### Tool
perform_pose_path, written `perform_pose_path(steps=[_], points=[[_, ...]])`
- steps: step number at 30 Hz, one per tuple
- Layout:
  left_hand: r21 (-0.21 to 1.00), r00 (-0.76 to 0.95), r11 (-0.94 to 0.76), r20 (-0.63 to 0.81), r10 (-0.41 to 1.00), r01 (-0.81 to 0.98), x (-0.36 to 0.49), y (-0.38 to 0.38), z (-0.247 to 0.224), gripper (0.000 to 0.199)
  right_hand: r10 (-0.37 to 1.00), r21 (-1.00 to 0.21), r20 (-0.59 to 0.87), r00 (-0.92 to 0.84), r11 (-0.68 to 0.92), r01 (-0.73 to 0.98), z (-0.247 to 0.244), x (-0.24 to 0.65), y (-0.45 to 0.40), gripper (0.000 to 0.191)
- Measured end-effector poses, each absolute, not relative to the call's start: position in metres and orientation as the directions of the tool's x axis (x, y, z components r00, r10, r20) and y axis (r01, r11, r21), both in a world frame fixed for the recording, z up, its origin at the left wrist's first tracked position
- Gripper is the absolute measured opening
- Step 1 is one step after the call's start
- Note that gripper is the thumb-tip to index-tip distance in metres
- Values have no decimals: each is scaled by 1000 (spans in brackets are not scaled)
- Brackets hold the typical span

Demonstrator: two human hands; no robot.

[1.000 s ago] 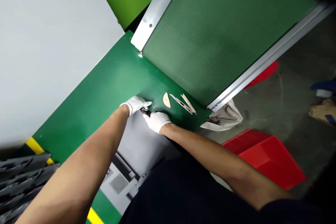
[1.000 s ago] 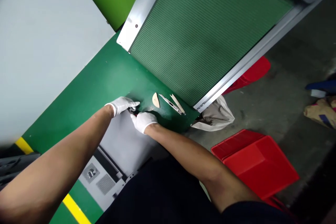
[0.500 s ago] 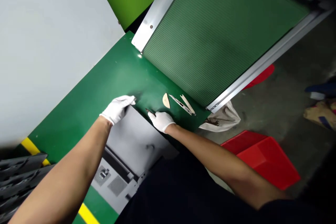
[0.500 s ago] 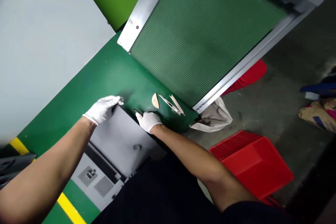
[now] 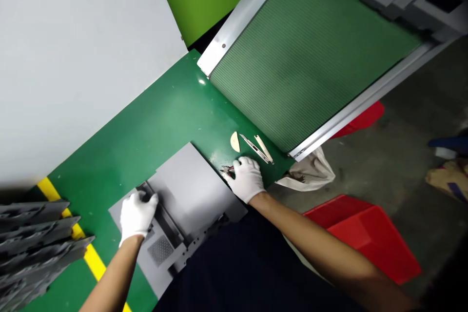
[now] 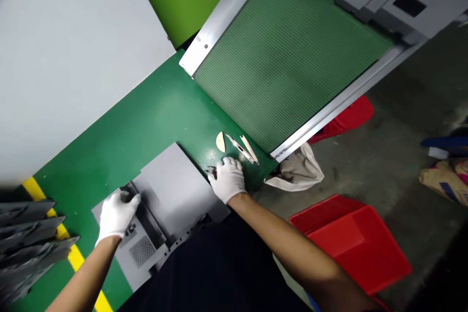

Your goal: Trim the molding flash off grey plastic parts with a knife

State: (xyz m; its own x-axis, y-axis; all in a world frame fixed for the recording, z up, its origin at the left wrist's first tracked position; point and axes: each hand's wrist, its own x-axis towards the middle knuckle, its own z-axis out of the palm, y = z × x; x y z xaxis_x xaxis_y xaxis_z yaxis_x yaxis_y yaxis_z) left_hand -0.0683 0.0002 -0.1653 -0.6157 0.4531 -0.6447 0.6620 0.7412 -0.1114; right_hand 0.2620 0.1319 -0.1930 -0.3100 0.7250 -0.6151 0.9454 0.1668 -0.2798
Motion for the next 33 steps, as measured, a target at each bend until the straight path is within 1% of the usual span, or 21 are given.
perform_pose_path(steps=[1,2,4,6,9,13,15,16,19,21,23,25,27,29,30,31,32,33], points=[[-139,-632,760,-660,407,635,-68,-21,-157,62,717,-307,-589,-372,226,924,-188,259,127,42],[-149,-632,769,-676,379,621,-66,-40,-151,67,675,-341,-599,-431,272,900,-181,256,120,37],[-149,-640,781,-674,368,606,-59,-68,-142,74,509,-434,-653,-561,356,828,-168,251,103,31],[-156,-658,782,-650,379,604,-50,-86,-137,73,343,-524,-642,-686,456,719,-155,247,83,27],[-141,-660,778,-632,405,613,-41,-103,-135,60,183,-559,-633,-752,564,608,-146,242,57,25],[-26,-576,789,-698,425,614,-33,-118,-136,36,33,-560,-634,-773,670,488,-147,234,35,34],[-17,-540,774,-727,425,633,-29,-124,-136,27,-17,-559,-634,-773,701,443,-147,233,27,36],[-21,-532,765,-731,427,643,-27,-128,-136,26,-34,-563,-637,-770,703,434,-147,234,23,36],[-15,-549,762,-702,453,648,-20,-138,-137,35,-59,-581,-647,-760,683,442,-146,238,13,34],[36,-525,741,-683,508,670,-15,-144,-139,39,-65,-589,-645,-761,676,442,-146,242,8,33],[102,-460,699,-684,566,708,-11,-149,-141,36,-58,-593,-633,-772,677,435,-146,246,4,33],[145,-410,680,-700,584,719,-8,-151,-143,31,-14,-589,-625,-781,666,459,-146,250,1,35],[163,-392,674,-706,590,721,-7,-153,-144,31,59,-573,-637,-769,631,523,-145,255,-1,34],[189,-369,658,-701,610,729,-6,-156,-143,33,162,-554,-677,-718,529,642,-143,262,-1,28],[210,-346,644,-701,624,736,-6,-158,-142,34,222,-558,-704,-674,415,719,-142,266,-1,23],[237,-313,626,-703,638,743,-5,-160,-141,35,273,-565,-735,-620,259,784,-142,270,0,19],[263,-278,604,-704,653,753,-3,-163,-139,36,304,-569,-763,-570,100,816,-142,276,1,16],[281,-246,578,-702,668,766,0,-166,-137,38,304,-572,-796,-524,-94,815,-142,281,1,15]])
